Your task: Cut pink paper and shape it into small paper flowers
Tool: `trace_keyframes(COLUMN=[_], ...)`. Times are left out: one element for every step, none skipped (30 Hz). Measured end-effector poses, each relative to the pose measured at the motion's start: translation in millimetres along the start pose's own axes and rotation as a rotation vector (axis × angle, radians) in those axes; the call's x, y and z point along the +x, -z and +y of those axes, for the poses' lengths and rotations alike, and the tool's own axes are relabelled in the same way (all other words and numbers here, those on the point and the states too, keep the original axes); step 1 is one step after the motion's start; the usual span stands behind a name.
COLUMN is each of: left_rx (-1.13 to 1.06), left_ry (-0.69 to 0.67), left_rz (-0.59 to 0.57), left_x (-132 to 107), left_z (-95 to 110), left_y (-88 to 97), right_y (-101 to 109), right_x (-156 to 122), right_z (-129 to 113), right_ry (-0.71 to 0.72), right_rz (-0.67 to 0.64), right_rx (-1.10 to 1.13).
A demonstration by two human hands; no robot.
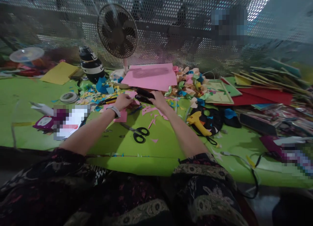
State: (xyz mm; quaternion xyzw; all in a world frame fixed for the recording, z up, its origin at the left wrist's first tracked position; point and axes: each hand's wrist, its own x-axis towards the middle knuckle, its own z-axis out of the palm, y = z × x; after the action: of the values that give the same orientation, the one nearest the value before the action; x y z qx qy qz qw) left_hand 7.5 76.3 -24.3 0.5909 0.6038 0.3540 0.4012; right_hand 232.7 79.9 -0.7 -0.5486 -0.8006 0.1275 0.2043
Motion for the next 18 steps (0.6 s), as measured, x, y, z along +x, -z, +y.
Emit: trace_keyframes(left_rx=[0.039, 0.076, 0.103, 0.122, 0.134, 0.140, 0.143, 0.145, 0.146, 0.145, 0.142, 0.146, 0.155, 0.175, 0.224, 0.278, 0.308, 0.307], left_ry=[0.003, 0.007, 0.006, 0.005, 0.004, 0.005, 0.007, 0.008, 0.011, 0.013, 0.015, 0.013, 0.008, -0.005, -0.027, -0.054, -0.084, -0.103], left_rz=[0.017, 0.031, 0.039, 0.043, 0.043, 0.042, 0.039, 0.036, 0.033, 0.028, 0.028, 0.035, 0.049, 0.082, 0.120, 0.160, 0.182, 0.189], left_x=[0.1, 0.1, 0.0, -0.2, -0.4, -0.6, -0.8, -1.2, -1.8, -2.7, -4.0, -5.7, -7.8, -10.3, -13.1, -16.2, -19.5, -22.9], left_z=[-0.2, -0.1, 0.1, 0.4, 0.7, 1.0, 1.2, 1.5, 1.9, 2.3, 2.9, 3.5, 4.4, 5.3, 6.3, 7.4, 8.5, 9.5], left_y=[-0.5, -1.2, -1.8, -2.4, -2.8, -3.0, -3.0, -2.8, -2.4, -1.8, -0.9, 0.2, 1.6, 3.1, 4.9, 6.7, 8.5, 10.3], right_y=[1.2, 2.2, 2.8, 3.2, 3.2, 3.0, 2.8, 2.9, 3.7, 5.5, 8.5, 12.9, 18.6, 25.2, 32.2, 39.2, 45.3, 50.2], right_x=[-1.3, -2.6, -4.0, -5.1, -6.0, -6.6, -6.8, -6.6, -6.3, -6.0, -6.1, -6.8, -8.5, -11.4, -15.6, -21.1, -27.8, -35.2], right_z=[0.9, 1.7, 2.5, 3.1, 3.5, 3.5, 3.2, 2.6, 1.9, 1.2, 0.9, 1.1, 2.1, 4.0, 6.8, 10.4, 14.5, 18.8], right_ry=[0.017, 0.036, 0.054, 0.067, 0.073, 0.075, 0.073, 0.071, 0.070, 0.073, 0.077, 0.079, 0.075, 0.064, 0.042, 0.012, -0.028, -0.075], right_rz=[-0.005, -0.019, -0.035, -0.048, -0.056, -0.062, -0.065, -0.069, -0.071, -0.072, -0.066, -0.053, -0.032, -0.006, 0.020, 0.038, 0.044, 0.023], right_rx=[0.012, 0.022, 0.027, 0.027, 0.018, 0.002, -0.017, -0.039, -0.059, -0.072, -0.078, -0.080, -0.083, -0.091, -0.107, -0.132, -0.162, -0.191])
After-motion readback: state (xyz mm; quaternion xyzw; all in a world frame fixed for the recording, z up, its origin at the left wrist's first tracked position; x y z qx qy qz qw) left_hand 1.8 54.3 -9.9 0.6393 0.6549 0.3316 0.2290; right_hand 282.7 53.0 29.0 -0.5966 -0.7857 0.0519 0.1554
